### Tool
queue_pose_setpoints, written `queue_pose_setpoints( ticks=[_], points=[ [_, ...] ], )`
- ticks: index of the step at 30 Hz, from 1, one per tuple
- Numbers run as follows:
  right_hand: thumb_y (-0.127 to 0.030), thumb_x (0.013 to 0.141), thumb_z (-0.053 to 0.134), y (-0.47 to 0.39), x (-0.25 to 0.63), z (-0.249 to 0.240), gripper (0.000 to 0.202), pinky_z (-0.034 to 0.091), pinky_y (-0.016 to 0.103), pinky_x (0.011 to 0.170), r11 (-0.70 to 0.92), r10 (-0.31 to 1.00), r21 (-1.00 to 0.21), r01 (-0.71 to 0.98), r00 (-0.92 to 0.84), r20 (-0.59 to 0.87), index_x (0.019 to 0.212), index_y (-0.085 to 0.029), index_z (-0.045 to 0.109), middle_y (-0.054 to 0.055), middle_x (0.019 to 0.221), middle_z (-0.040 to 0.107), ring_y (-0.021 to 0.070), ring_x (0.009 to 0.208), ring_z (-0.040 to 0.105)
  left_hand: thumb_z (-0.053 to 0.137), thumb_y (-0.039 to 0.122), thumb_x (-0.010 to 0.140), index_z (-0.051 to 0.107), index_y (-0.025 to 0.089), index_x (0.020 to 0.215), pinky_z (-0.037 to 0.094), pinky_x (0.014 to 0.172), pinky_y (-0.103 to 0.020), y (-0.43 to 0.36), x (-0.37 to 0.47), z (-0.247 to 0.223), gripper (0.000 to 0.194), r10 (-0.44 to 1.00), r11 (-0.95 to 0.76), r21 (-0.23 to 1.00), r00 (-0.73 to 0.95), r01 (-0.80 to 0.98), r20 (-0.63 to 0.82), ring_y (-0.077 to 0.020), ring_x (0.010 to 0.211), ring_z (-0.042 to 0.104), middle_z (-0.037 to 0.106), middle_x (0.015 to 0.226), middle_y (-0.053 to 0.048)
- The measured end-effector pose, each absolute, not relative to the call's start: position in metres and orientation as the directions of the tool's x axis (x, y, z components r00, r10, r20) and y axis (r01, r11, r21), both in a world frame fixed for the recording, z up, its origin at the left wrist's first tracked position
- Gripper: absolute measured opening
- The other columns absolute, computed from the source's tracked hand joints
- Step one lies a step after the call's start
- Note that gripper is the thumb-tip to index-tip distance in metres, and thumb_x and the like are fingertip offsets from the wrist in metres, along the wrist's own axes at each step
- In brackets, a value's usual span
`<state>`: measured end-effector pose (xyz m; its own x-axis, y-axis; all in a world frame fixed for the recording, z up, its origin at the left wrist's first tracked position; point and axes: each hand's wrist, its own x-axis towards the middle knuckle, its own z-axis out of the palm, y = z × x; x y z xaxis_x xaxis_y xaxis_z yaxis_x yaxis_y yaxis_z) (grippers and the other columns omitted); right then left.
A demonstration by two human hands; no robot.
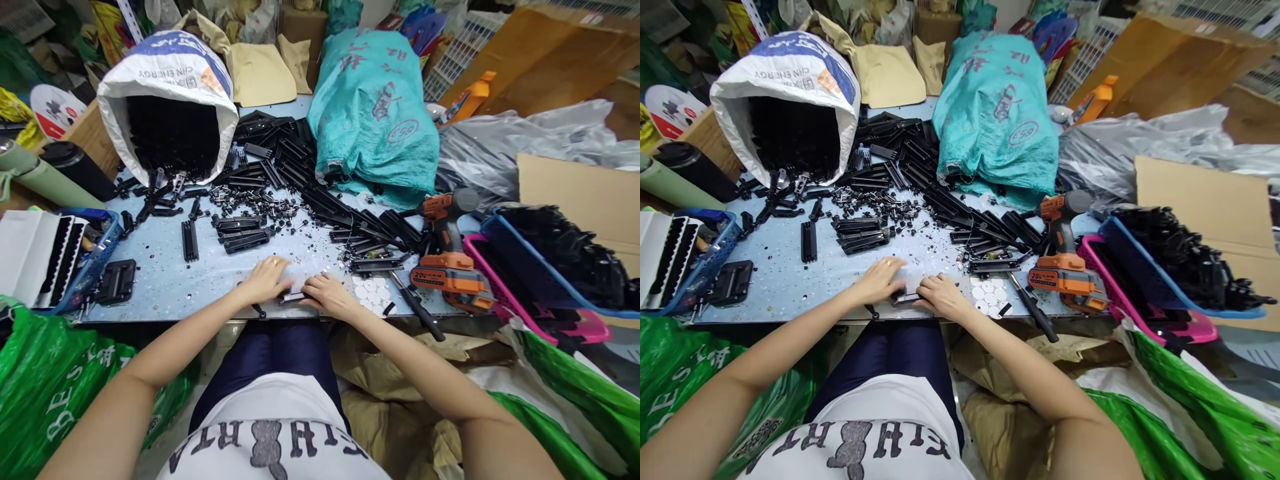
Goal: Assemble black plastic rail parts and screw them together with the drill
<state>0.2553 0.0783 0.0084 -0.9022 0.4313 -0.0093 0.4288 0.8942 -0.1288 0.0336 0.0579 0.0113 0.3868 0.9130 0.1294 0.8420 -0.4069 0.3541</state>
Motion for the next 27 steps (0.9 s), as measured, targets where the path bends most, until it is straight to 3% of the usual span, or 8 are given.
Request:
queue_pose_setpoints(
  ticks=[3,6,10,13,18,20,23,27],
  points=[
    [-0.048,0.093,0.037,0.078,0.266,-0.004,0.041,0.032,0.031,0.078,0.872,0.464,-0.18,0.455,-0.886,0.007,0.102,-0.017,0.061,0.008,0.092,0.059,0.0174,0.088,0.051,0.038,0.013,0.088,0.056,0.014,0.107,0.037,0.089,-0.044,0.125,0.044,0.017,0.026,0.971,-0.228,0.243,0.202,0.943,0.128,-0.0267,0.107,0.048,0.057,0.108,-0.013],
    [-0.045,0.093,0.037,0.089,0.27,-0.001,0.039,0.033,0.031,0.08,0.826,0.543,-0.19,0.531,-0.839,0.015,0.11,-0.017,0.059,0.009,0.098,0.06,0.0184,0.092,0.051,0.038,0.002,0.083,0.063,0.011,0.085,0.038,0.085,-0.046,0.172,0.052,0.016,0.027,0.99,-0.139,0.223,0.128,0.965,0.06,-0.0274,0.095,0.052,0.061,0.086,-0.014],
    [-0.021,0.095,0.032,0.147,0.251,0.011,0.034,0.034,0.031,0.082,0.674,0.739,-0.117,0.73,-0.665,0.105,0.121,-0.015,0.051,0.012,0.117,0.057,0.0208,0.103,0.047,0.039,0.004,0.083,0.064,0.012,0.086,0.04,0.084,-0.041,0.164,0.053,0.018,0.026,0.985,-0.16,0.237,0.14,0.958,0.1,-0.0254,0.094,0.053,0.059,0.091,-0.013],
    [-0.007,0.089,0.032,0.202,0.225,0.015,0.04,0.033,0.033,0.088,0.648,0.761,-0.079,0.758,-0.639,0.111,0.126,-0.014,0.047,0.013,0.129,0.049,0.0228,0.115,0.041,0.038,0.008,0.085,0.061,0.014,0.099,0.043,0.081,-0.034,0.118,0.039,0.024,0.028,0.968,-0.204,0.312,0.145,0.928,0.204,-0.0214,0.092,0.054,0.057,0.098,-0.011],
    [-0.012,0.09,0.036,0.228,0.205,0.012,0.03,0.037,0.03,0.085,0.635,0.768,-0.146,0.759,-0.64,0.011,0.111,-0.006,0.056,0.016,0.106,0.059,0.0213,0.1,0.051,0.043,0.019,0.087,0.062,0.016,0.098,0.047,0.082,-0.03,0.029,-0.01,0.026,0.022,0.95,-0.15,0.577,-0.045,0.803,0.309,-0.0172,0.089,0.057,0.059,0.092,-0.007],
    [-0.018,0.092,0.037,0.208,0.209,0.012,0.03,0.039,0.028,0.084,0.64,0.762,-0.218,0.737,-0.645,0.057,0.113,-0.008,0.055,0.015,0.108,0.057,0.0195,0.098,0.053,0.044,0.019,0.086,0.063,0.017,0.096,0.048,0.079,-0.03,0.004,-0.023,0.022,0.022,0.953,-0.1,0.608,-0.1,0.787,0.286,-0.0168,0.085,0.057,0.059,0.088,-0.006],
    [-0.023,0.091,0.044,0.162,0.218,0.018,0.026,0.042,0.027,0.082,0.66,0.722,-0.422,0.621,-0.68,0.128,0.109,-0.012,0.059,0.011,0.102,0.059,0.0174,0.093,0.056,0.043,0.018,0.086,0.064,0.017,0.098,0.049,0.076,-0.031,-0.016,-0.029,0.015,0.025,0.962,-0.052,0.573,-0.114,0.818,0.25,-0.0172,0.081,0.058,0.058,0.086,-0.007],
    [-0.023,0.084,0.055,0.11,0.224,0.034,0.015,0.045,0.025,0.072,0.572,0.726,-0.597,0.563,-0.686,0.048,0.094,-0.015,0.063,0.006,0.084,0.065,0.0145,0.074,0.059,0.037,0.016,0.087,0.063,0.015,0.101,0.049,0.074,-0.032,-0.018,-0.024,0.013,0.03,0.961,-0.058,0.459,-0.074,0.886,0.265,-0.0185,0.08,0.057,0.056,0.088,-0.009]
  ],
)
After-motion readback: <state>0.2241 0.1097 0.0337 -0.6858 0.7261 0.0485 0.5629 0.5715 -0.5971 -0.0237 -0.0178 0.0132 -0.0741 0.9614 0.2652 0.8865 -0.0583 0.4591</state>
